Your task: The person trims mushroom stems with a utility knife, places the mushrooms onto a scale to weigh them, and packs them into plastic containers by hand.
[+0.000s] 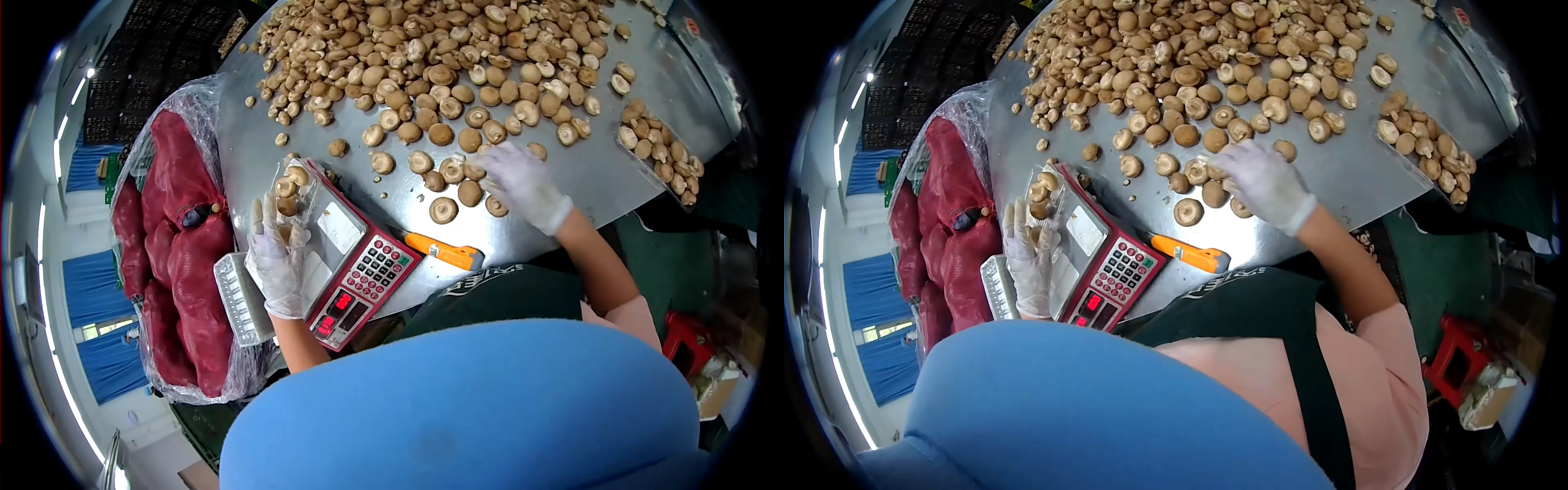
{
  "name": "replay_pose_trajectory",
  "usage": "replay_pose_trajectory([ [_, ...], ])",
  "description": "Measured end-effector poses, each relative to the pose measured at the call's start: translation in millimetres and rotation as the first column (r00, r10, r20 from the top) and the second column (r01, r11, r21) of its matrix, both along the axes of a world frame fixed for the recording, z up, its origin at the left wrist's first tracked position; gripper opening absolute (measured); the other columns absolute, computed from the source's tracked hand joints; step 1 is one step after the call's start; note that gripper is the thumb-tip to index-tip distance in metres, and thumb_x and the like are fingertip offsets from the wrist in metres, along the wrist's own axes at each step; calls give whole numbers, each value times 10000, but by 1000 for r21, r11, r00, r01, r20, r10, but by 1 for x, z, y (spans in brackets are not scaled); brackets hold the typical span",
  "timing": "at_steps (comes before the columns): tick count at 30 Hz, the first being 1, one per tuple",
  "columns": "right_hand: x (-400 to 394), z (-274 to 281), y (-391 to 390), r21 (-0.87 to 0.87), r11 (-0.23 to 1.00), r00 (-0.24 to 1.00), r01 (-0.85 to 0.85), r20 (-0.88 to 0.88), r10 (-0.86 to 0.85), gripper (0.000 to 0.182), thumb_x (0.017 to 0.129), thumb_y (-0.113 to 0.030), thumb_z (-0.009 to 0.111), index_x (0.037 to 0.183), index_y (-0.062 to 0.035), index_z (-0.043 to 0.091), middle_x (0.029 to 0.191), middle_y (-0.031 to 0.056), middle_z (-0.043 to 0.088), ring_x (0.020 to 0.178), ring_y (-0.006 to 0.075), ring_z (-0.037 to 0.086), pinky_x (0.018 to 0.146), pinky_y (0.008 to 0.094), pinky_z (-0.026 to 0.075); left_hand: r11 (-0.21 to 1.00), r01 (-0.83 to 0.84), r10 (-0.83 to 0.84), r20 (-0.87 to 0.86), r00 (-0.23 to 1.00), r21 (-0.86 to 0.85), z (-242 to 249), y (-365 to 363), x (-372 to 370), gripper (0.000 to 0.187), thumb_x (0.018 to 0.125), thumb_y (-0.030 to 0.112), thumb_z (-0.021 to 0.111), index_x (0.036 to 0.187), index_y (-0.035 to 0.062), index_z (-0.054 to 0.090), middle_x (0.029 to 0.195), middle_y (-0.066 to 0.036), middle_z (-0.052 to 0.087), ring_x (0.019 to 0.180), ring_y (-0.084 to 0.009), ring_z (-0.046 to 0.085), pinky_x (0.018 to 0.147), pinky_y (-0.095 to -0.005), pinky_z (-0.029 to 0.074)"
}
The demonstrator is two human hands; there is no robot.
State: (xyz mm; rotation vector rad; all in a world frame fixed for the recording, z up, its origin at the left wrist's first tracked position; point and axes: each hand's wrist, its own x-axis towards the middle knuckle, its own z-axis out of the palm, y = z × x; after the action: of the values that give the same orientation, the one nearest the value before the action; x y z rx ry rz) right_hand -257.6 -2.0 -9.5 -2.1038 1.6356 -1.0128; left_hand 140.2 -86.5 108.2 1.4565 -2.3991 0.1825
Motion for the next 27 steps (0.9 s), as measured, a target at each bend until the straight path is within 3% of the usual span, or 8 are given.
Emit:
replay_pose_trajectory([
  [4, 17, -19, -27, -72, 995, 948, 75, -303, -94, 211, 837, -146, 649, 1046, -115, 651, 1025, 55, 598, 1042, 275, 574, 851, 432, 505, 993, 72, -22, -438, 899, 98, -3, 24, -57, 678, 882, 78, 700, 1511, 143, 455, 1555, -187, 357, 1392, -344, 423, 1156, -418, 375],
  [8, 11, -25, -24, -56, 997, 947, 52, -314, -67, 241, 835, -162, 647, 1073, -129, 662, 1032, 50, 605, 1015, 269, 567, 878, 426, 485, 974, 228, -218, -265, 939, 7, -25, 38, -116, 644, 822, 27, 746, 1426, 124, 547, 1446, -190, 489, 1327, -353, 499, 1115, -416, 419],
  [13, 2, -17, -14, -142, 990, 938, 16, -340, -64, 221, 834, -184, 654, 1048, -138, 685, 1008, 40, 623, 993, 256, 565, 927, 415, 445, 894, 426, -336, -418, 844, 141, -60, 47, -170, 621, 802, 9, 731, 1390, 111, 557, 1382, -190, 515, 1241, -381, 555, 1027, -438, 484],
  [17, 10, -17, -1, -226, 973, 968, 50, -229, -103, 119, 825, -209, 684, 922, -144, 706, 892, 35, 634, 1011, 243, 567, 922, 417, 428, 825, 555, -442, -488, 753, 109, -78, 55, -184, 721, 800, 24, 742, 1462, 71, 460, 1372, -193, 518, 1217, -377, 568, 988, -416, 515],
  [19, 19, 1, 15, -382, 921, 997, 71, 8, -73, 125, 821, -238, 719, 891, -138, 695, 847, 37, 630, 952, 254, 590, 851, 417, 453, 762, 558, -252, -644, 722, 327, -84, 72, -183, 770, 817, 58, 769, 1504, 78, 421, 1392, -194, 512, 1208, -356, 590, 970, -381, 531],
  [20, 22, 4, 20, -370, 929, 996, -27, 68, 56, 114, 842, -240, 725, 849, -134, 685, 850, 37, 621, 850, 258, 602, 764, 404, 471, 645, 537, -100, -637, 764, 543, -78, 83, -179, 807, 832, 86, 789, 1531, 79, 385, 1401, -190, 523, 1201, -327, 612, 965, -351, 535],
  [23, 28, -5, 37, -197, 976, 971, -96, 198, 135, 116, 848, -225, 732, 818, -131, 671, 839, 39, 616, 765, 260, 594, 718, 390, 478, 554, 621, -6, -744, 668, 554, -100, 94, -168, 727, 845, 67, 796, 1484, 38, 451, 1251, -139, 646, 1113, -210, 655, 970, -310, 518],
  [27, 27, -16, 47, -109, 972, 962, -209, 159, 224, 162, 837, -228, 740, 776, -109, 650, 787, 47, 591, 799, 258, 579, 727, 393, 476, 640, 548, -104, -645, 757, 539, -90, 100, -165, 631, 853, 107, 802, 1417, 22, 532, 1299, -133, 647, 1160, -194, 644, 1003, -310, 499],
])
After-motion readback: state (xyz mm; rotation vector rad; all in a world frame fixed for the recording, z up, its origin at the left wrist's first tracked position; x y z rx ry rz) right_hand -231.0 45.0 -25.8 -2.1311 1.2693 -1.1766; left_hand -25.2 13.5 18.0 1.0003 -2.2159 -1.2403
